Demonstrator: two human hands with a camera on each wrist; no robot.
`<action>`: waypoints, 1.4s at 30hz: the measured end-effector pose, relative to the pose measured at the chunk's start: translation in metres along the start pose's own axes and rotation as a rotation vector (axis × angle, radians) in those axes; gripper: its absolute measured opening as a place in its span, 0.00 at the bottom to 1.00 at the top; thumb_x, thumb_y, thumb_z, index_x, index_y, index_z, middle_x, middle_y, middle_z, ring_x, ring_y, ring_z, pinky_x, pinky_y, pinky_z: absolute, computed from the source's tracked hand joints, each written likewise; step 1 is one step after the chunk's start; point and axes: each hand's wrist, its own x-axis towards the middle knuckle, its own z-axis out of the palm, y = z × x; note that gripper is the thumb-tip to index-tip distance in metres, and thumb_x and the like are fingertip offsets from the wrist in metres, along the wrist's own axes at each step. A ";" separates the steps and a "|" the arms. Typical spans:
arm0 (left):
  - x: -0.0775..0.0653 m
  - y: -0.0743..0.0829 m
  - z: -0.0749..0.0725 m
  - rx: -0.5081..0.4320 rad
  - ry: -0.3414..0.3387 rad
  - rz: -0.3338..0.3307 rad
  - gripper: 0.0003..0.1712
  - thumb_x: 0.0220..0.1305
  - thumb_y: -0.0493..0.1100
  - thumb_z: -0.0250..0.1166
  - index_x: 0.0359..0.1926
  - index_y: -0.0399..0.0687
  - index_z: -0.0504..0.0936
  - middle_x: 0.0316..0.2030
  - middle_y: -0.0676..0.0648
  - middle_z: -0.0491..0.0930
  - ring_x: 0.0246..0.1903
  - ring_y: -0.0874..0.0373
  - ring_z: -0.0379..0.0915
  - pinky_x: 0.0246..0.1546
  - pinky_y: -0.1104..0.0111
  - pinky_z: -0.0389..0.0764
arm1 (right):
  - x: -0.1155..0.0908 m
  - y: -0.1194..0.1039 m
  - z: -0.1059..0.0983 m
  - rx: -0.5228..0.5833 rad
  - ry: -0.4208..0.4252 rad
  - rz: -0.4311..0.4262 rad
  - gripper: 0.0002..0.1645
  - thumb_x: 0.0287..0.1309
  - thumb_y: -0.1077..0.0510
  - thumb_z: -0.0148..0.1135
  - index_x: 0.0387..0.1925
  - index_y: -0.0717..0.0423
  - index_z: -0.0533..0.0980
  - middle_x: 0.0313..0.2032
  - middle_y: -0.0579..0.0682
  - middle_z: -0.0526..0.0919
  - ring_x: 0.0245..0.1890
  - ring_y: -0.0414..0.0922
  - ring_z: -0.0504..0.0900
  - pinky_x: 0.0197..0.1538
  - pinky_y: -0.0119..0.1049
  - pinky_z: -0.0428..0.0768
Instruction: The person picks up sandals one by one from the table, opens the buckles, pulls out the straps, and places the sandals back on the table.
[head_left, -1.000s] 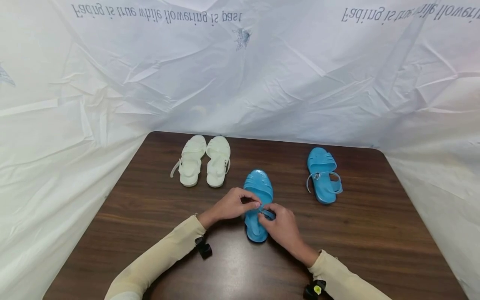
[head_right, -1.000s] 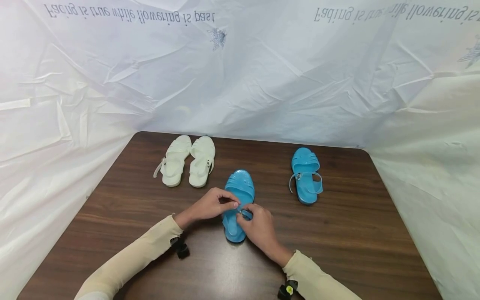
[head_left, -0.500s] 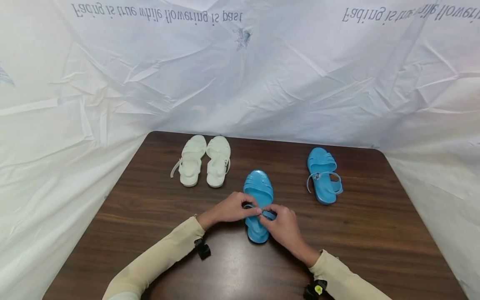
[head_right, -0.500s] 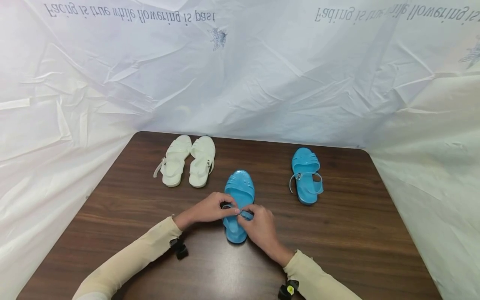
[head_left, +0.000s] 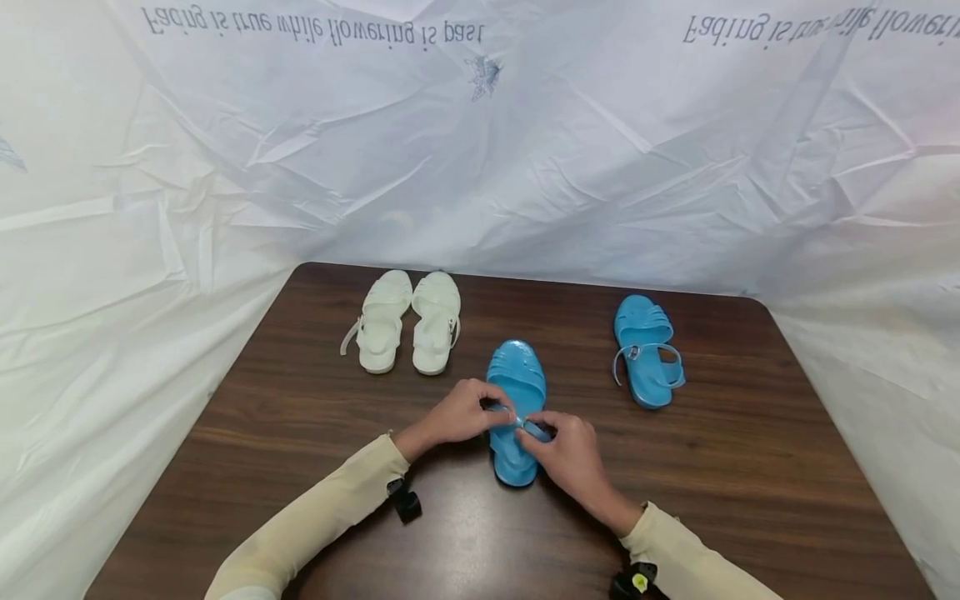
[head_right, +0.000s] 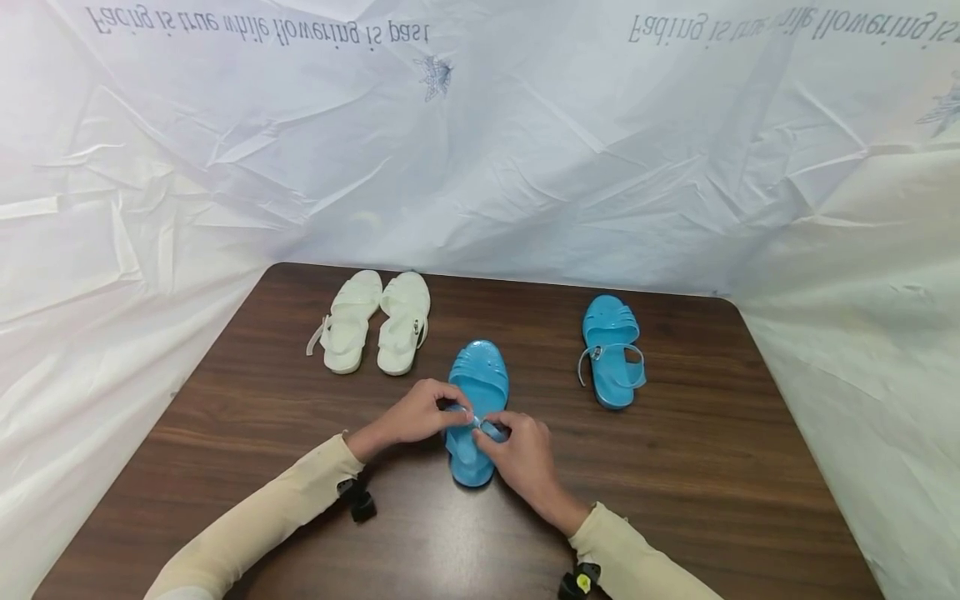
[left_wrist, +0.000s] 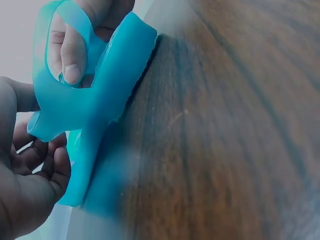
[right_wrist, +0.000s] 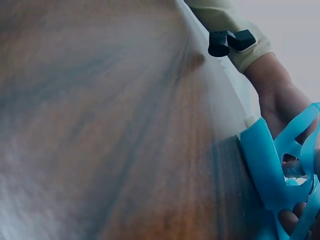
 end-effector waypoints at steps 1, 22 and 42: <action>0.000 0.000 0.000 0.002 0.008 -0.012 0.05 0.69 0.46 0.68 0.37 0.57 0.90 0.34 0.61 0.87 0.35 0.67 0.81 0.37 0.69 0.81 | 0.000 0.000 0.000 -0.001 0.002 0.005 0.12 0.55 0.55 0.78 0.41 0.54 0.88 0.33 0.43 0.88 0.31 0.32 0.82 0.35 0.31 0.82; 0.002 -0.003 -0.003 -0.022 0.009 -0.110 0.07 0.70 0.47 0.66 0.36 0.55 0.90 0.30 0.58 0.85 0.25 0.61 0.76 0.28 0.67 0.78 | -0.003 -0.001 -0.002 -0.004 -0.014 0.037 0.14 0.56 0.53 0.77 0.43 0.55 0.88 0.36 0.46 0.89 0.34 0.34 0.84 0.37 0.35 0.84; 0.000 -0.001 0.008 -0.045 -0.031 -0.022 0.10 0.71 0.49 0.67 0.39 0.51 0.91 0.32 0.58 0.87 0.31 0.67 0.80 0.34 0.71 0.80 | -0.005 -0.001 -0.001 -0.026 0.002 0.018 0.15 0.56 0.49 0.78 0.42 0.52 0.89 0.34 0.41 0.89 0.33 0.31 0.83 0.36 0.32 0.83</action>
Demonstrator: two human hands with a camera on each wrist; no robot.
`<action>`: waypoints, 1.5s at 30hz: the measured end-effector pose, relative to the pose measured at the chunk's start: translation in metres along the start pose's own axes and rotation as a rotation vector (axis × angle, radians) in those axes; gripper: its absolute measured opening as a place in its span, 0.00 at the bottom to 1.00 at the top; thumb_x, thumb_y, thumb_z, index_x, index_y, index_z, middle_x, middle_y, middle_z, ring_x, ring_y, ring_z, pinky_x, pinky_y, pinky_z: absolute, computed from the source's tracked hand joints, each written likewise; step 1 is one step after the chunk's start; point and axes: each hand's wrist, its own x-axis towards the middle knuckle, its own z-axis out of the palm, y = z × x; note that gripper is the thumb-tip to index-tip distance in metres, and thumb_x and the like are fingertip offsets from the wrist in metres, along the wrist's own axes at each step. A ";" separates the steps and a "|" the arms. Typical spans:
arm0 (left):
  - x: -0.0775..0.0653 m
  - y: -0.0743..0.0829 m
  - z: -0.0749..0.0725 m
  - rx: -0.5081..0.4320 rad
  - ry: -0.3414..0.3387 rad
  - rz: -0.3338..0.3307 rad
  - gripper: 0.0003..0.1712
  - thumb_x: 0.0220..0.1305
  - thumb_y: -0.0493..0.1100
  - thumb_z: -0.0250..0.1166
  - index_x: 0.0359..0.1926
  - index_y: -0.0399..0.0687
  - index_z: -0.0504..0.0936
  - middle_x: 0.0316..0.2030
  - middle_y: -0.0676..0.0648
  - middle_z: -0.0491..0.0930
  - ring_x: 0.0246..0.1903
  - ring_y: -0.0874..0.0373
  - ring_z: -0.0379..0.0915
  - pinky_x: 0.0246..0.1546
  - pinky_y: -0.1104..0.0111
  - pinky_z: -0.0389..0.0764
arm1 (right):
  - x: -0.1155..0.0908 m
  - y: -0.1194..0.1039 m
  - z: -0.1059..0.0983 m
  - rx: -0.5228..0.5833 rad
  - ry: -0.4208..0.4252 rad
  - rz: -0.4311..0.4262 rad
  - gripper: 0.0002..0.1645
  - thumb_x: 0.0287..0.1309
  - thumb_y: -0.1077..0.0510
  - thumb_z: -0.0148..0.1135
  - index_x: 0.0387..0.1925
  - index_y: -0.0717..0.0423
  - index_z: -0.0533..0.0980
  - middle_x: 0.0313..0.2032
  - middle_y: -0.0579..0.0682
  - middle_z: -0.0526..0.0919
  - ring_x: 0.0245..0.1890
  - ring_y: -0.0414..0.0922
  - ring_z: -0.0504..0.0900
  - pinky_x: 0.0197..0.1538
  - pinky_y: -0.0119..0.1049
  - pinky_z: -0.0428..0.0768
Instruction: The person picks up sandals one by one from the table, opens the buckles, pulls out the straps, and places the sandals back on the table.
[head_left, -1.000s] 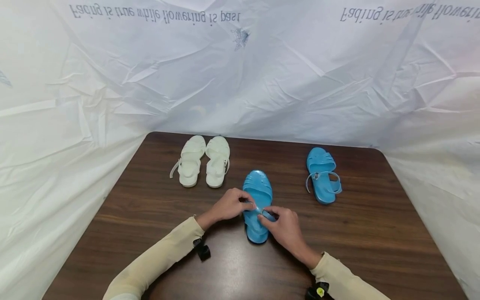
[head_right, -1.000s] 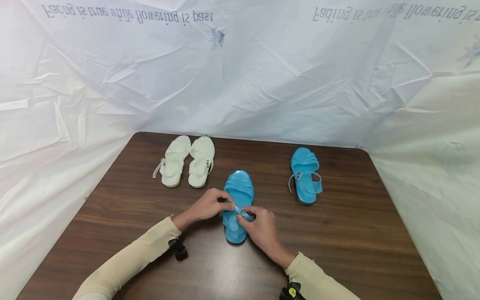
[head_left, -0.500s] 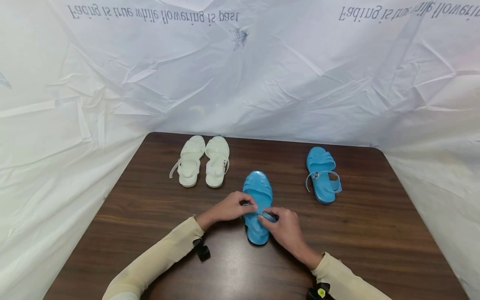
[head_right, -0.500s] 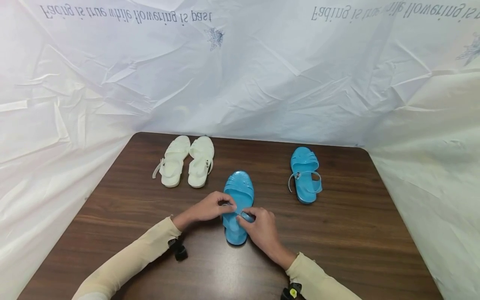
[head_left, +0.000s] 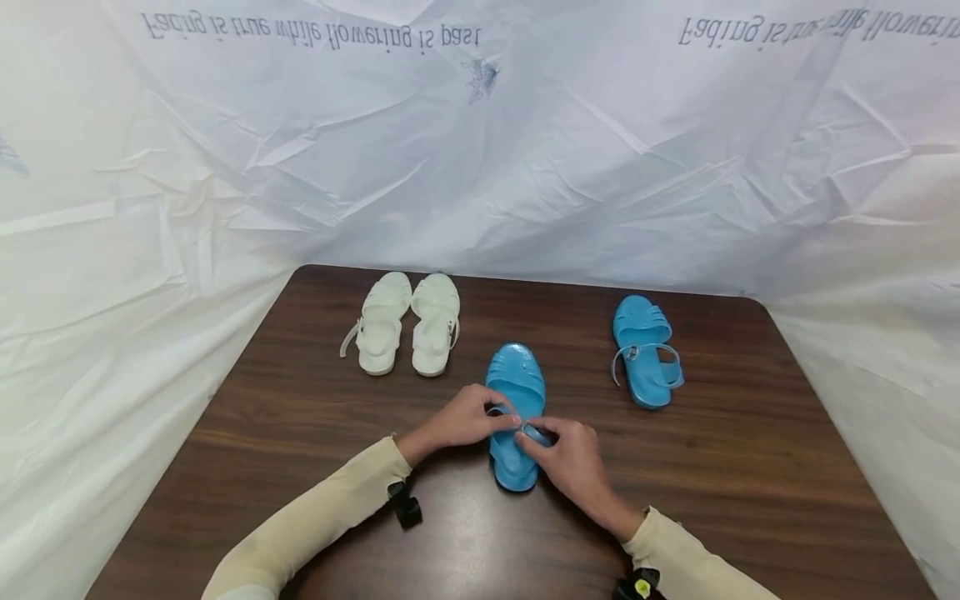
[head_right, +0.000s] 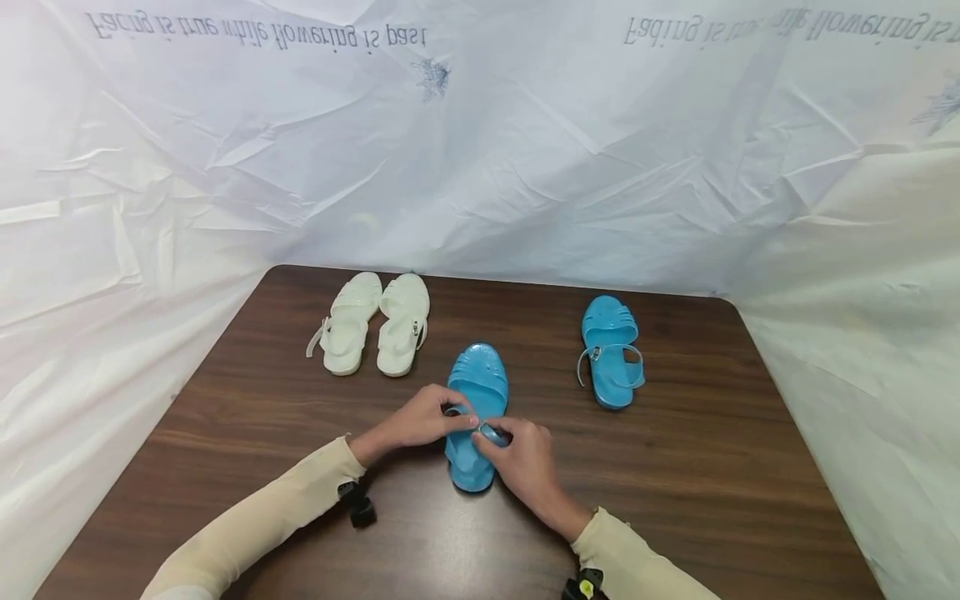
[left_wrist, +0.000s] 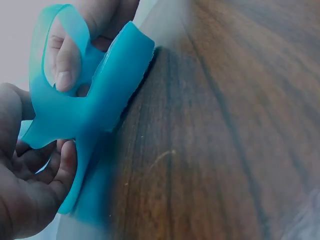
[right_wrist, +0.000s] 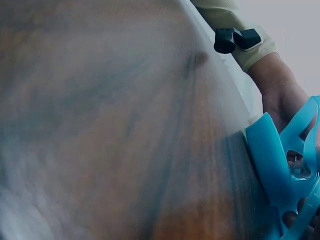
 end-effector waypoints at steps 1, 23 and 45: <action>0.000 0.001 0.000 0.011 0.011 -0.007 0.10 0.71 0.49 0.66 0.40 0.51 0.91 0.33 0.57 0.87 0.32 0.67 0.80 0.35 0.71 0.80 | 0.000 0.000 0.000 0.005 0.002 0.005 0.15 0.56 0.49 0.78 0.42 0.52 0.89 0.34 0.41 0.89 0.32 0.31 0.83 0.35 0.32 0.83; 0.004 0.003 -0.004 -0.015 -0.033 -0.062 0.18 0.73 0.62 0.61 0.43 0.58 0.89 0.28 0.58 0.83 0.26 0.63 0.75 0.29 0.69 0.77 | -0.001 -0.001 -0.003 0.007 0.001 0.009 0.13 0.55 0.51 0.78 0.40 0.53 0.89 0.32 0.41 0.89 0.30 0.30 0.83 0.34 0.31 0.83; -0.003 0.002 -0.003 -0.028 0.037 -0.013 0.05 0.72 0.43 0.66 0.36 0.50 0.80 0.31 0.54 0.84 0.30 0.64 0.82 0.33 0.68 0.83 | 0.000 0.002 -0.002 0.003 0.018 -0.004 0.15 0.54 0.50 0.79 0.41 0.54 0.89 0.30 0.41 0.89 0.26 0.30 0.81 0.31 0.30 0.81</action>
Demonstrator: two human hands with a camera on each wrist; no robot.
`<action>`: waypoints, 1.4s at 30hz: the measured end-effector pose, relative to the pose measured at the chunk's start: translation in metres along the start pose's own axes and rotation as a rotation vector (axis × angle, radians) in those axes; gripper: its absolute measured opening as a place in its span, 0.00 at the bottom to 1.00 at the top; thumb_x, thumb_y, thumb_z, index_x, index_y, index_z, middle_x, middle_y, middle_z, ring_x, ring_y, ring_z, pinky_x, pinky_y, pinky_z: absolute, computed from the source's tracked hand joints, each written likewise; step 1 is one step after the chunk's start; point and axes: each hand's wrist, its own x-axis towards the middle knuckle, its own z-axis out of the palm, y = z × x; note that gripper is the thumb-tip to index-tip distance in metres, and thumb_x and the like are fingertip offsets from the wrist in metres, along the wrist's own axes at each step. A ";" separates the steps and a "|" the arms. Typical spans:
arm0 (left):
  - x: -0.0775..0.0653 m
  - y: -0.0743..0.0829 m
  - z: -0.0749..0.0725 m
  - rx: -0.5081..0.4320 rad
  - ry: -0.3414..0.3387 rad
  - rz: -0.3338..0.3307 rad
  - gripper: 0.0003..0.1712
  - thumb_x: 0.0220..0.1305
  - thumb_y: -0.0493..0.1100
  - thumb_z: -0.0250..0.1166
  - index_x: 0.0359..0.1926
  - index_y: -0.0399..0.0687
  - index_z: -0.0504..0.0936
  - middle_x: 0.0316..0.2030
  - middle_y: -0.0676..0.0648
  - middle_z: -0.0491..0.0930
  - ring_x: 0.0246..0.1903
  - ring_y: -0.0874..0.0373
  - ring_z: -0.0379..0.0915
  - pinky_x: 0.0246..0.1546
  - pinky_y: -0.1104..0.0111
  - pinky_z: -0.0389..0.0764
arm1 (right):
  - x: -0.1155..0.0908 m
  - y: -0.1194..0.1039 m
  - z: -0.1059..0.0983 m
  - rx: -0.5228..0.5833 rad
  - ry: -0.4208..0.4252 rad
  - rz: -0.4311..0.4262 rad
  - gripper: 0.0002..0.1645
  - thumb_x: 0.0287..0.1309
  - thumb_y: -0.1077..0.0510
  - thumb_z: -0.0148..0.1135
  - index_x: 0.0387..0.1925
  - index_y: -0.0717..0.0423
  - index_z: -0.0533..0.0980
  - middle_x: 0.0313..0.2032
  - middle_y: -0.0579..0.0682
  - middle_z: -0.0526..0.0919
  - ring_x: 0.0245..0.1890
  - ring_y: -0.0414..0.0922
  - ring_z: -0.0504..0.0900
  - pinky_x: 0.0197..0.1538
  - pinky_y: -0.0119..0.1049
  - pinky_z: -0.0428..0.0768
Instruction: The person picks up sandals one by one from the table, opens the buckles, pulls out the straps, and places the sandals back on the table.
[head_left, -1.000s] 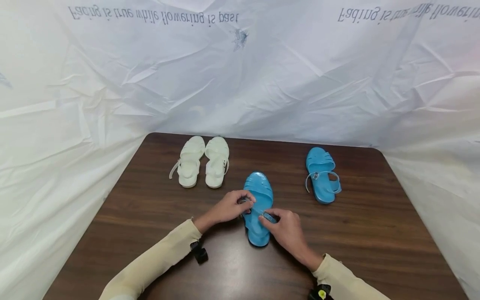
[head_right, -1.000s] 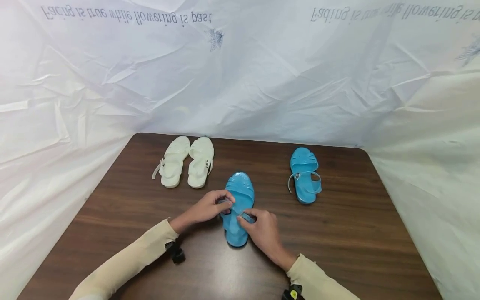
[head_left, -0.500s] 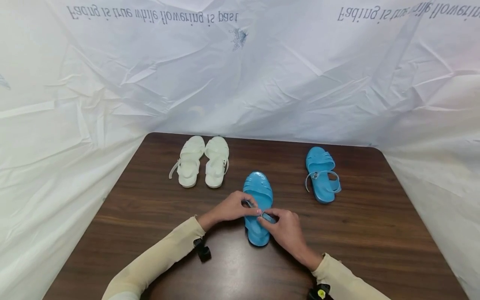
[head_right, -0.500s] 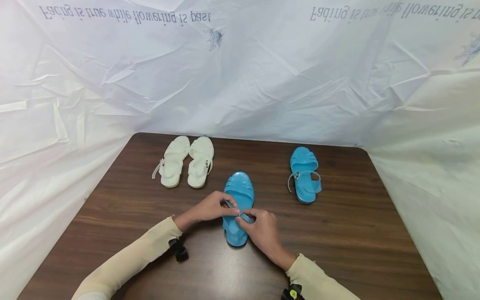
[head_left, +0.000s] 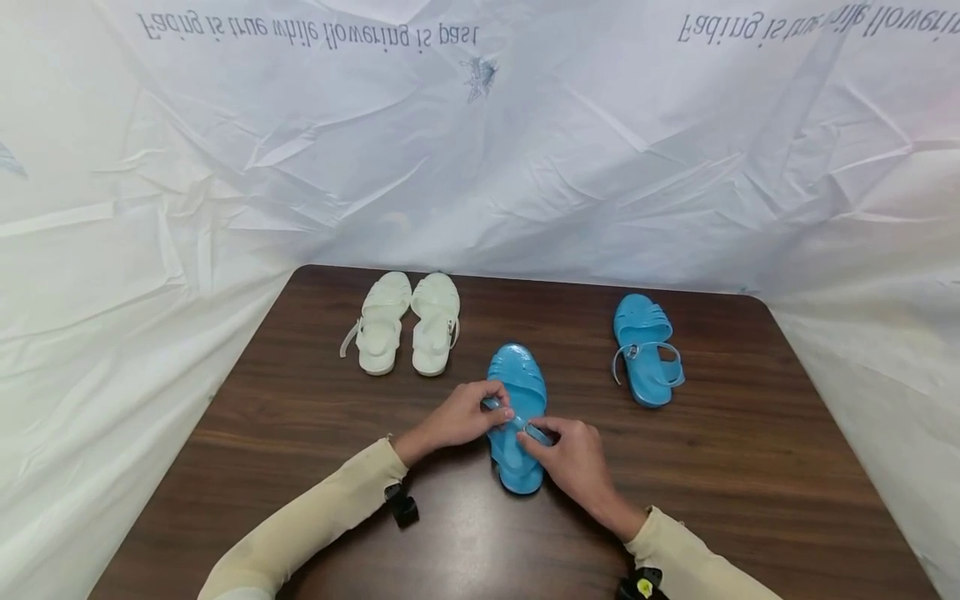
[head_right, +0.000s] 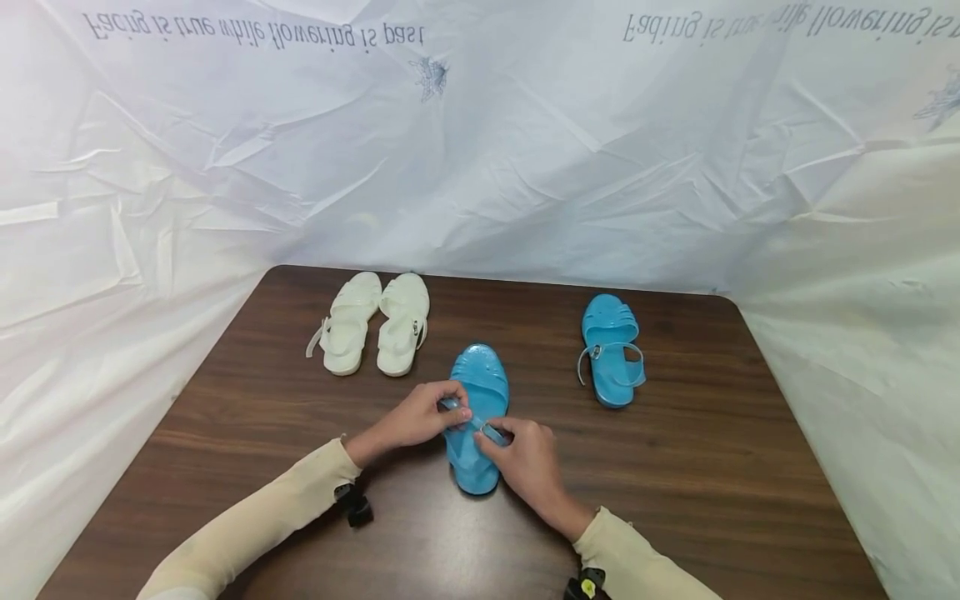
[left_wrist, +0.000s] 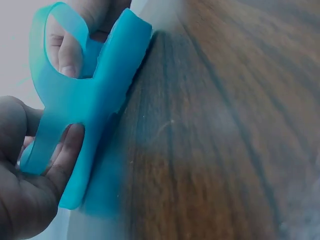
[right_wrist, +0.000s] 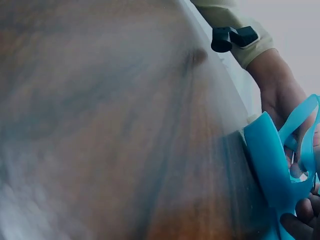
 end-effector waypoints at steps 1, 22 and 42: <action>0.000 0.001 0.000 0.001 -0.008 0.001 0.05 0.73 0.43 0.65 0.37 0.51 0.80 0.31 0.54 0.84 0.30 0.64 0.82 0.33 0.68 0.83 | 0.000 0.000 0.000 0.004 -0.001 0.001 0.15 0.54 0.50 0.79 0.41 0.54 0.89 0.29 0.41 0.88 0.25 0.30 0.80 0.31 0.30 0.81; 0.000 0.002 0.013 -0.200 -0.014 -0.022 0.09 0.70 0.44 0.69 0.37 0.45 0.79 0.33 0.52 0.87 0.35 0.58 0.86 0.36 0.65 0.85 | -0.002 -0.001 0.000 0.005 0.004 0.018 0.15 0.58 0.49 0.76 0.44 0.53 0.89 0.39 0.44 0.90 0.38 0.34 0.86 0.40 0.38 0.86; 0.005 -0.004 0.017 -0.116 0.014 0.003 0.09 0.75 0.46 0.63 0.37 0.50 0.74 0.25 0.49 0.72 0.16 0.64 0.61 0.19 0.72 0.67 | -0.003 0.000 0.001 -0.038 0.060 -0.005 0.17 0.58 0.47 0.76 0.42 0.55 0.89 0.36 0.47 0.91 0.31 0.32 0.85 0.33 0.35 0.85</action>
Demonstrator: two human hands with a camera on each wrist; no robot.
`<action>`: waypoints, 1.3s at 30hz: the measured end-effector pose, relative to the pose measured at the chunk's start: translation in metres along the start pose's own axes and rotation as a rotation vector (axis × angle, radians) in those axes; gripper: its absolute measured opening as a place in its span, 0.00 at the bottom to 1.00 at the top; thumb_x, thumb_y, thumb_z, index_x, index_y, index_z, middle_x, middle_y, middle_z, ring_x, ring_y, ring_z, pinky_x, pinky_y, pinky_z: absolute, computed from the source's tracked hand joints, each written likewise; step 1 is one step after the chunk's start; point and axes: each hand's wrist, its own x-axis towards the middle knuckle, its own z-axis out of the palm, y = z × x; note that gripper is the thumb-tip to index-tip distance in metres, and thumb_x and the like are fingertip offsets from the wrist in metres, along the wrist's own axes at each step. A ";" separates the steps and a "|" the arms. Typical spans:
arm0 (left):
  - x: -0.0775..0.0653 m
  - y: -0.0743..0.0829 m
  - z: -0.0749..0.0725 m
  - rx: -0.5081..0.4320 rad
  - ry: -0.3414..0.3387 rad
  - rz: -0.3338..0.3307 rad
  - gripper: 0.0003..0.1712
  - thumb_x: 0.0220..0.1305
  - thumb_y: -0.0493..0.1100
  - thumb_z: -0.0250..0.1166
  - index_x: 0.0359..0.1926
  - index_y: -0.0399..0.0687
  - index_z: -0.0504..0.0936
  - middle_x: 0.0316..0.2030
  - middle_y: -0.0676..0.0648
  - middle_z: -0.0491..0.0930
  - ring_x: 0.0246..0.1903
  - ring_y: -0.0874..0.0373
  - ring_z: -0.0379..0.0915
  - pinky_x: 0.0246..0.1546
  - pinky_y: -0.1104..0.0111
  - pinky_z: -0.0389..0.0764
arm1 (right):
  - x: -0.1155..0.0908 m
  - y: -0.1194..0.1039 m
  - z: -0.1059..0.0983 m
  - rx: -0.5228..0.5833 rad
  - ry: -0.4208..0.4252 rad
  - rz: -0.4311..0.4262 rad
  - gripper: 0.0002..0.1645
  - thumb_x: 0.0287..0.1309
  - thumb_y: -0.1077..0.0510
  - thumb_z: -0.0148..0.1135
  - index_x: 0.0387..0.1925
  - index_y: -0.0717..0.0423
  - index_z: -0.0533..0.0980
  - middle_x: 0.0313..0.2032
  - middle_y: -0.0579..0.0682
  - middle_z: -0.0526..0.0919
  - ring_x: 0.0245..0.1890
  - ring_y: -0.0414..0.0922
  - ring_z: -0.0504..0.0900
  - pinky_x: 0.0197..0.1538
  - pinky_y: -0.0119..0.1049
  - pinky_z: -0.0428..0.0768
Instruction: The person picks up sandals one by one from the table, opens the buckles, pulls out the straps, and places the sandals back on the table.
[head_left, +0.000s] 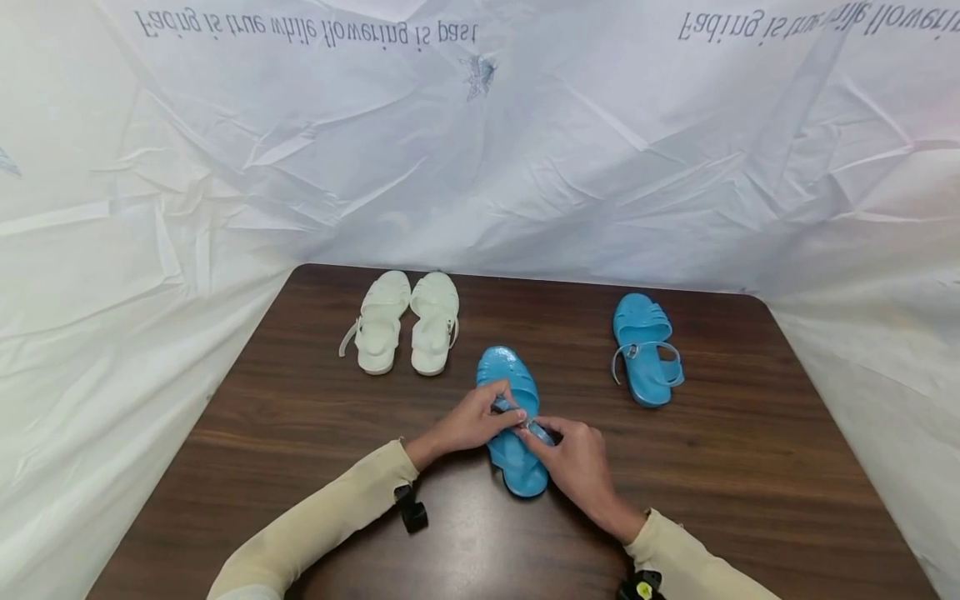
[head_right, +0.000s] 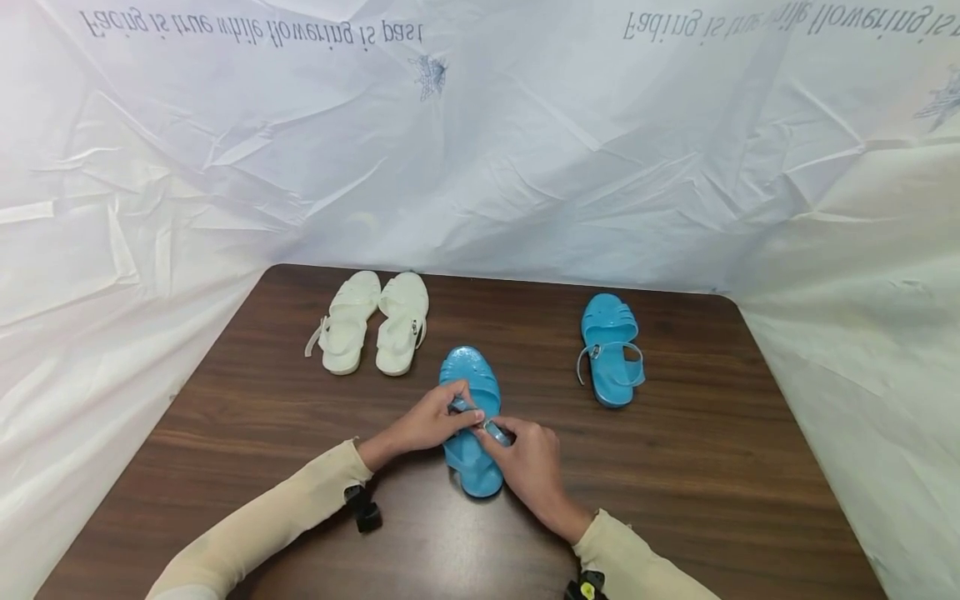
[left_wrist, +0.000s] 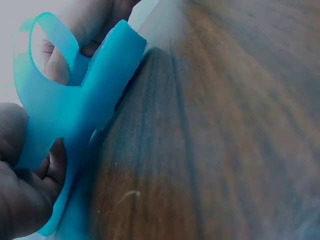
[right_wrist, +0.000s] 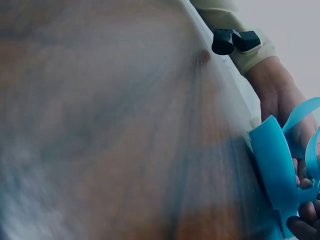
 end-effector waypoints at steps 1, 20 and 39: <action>0.000 0.000 0.000 0.002 -0.002 -0.002 0.09 0.75 0.46 0.63 0.37 0.50 0.74 0.24 0.50 0.71 0.16 0.64 0.61 0.18 0.72 0.67 | 0.000 0.000 0.000 -0.004 0.003 -0.002 0.17 0.58 0.47 0.76 0.42 0.55 0.89 0.36 0.47 0.91 0.31 0.32 0.85 0.33 0.35 0.84; 0.001 0.005 -0.003 0.015 -0.049 -0.040 0.06 0.70 0.49 0.68 0.40 0.55 0.89 0.38 0.58 0.86 0.41 0.65 0.82 0.45 0.68 0.82 | 0.003 -0.005 -0.001 0.043 -0.083 0.019 0.09 0.57 0.54 0.75 0.39 0.53 0.89 0.22 0.37 0.82 0.20 0.33 0.75 0.26 0.29 0.76; -0.003 0.001 -0.005 0.035 -0.040 0.040 0.04 0.72 0.48 0.66 0.41 0.60 0.87 0.41 0.58 0.85 0.44 0.64 0.80 0.43 0.68 0.82 | 0.005 -0.001 0.000 0.015 -0.096 0.003 0.03 0.54 0.57 0.75 0.29 0.51 0.86 0.19 0.37 0.79 0.18 0.33 0.72 0.26 0.30 0.73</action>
